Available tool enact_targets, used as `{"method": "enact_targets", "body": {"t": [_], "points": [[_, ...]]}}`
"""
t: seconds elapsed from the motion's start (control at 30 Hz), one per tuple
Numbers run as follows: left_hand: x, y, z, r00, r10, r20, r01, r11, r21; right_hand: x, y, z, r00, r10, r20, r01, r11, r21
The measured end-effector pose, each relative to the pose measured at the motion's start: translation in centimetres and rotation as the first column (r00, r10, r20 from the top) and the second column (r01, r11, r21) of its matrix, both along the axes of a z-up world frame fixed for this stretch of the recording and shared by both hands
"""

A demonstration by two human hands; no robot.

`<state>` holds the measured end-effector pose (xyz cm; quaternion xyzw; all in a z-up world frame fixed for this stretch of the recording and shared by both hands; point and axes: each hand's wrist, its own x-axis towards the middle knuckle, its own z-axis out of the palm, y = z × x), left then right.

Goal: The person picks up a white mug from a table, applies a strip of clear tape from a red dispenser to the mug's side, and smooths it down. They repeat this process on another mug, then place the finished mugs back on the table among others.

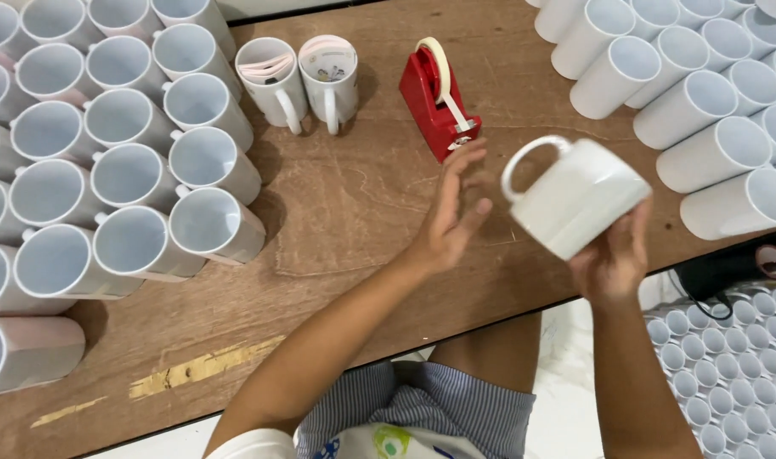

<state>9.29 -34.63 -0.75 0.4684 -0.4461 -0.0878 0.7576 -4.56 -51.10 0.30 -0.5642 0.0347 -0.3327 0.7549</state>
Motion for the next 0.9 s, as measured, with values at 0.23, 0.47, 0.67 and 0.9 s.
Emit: {"method": "enact_targets", "body": {"t": [0.23, 0.47, 0.67, 0.9], "points": [[3.3, 9.7, -1.9, 0.999, -0.036, -0.041, 0.043, 0.983, 0.177, 6.6, 9.5, 0.0, 0.810, 0.558, -0.181, -0.418, 0.766, 0.488], [3.4, 13.3, -4.2, 0.910, 0.185, -0.371, -0.079, 0.956, 0.282, 10.3, 11.1, -2.8, 0.738, 0.546, -0.396, -0.503, 0.837, 0.215], [3.3, 13.5, -0.2, 0.748, 0.361, -0.557, -0.093, 0.888, 0.450, 10.7, 12.6, -2.7, 0.937, 0.172, -0.305, -0.334, 0.706, -0.625], [4.2, 13.5, -2.1, 0.904, -0.081, -0.420, 0.194, 0.953, 0.233, 12.4, 7.8, -7.4, 0.829, 0.230, -0.509, -0.309, 0.948, -0.074]]}}
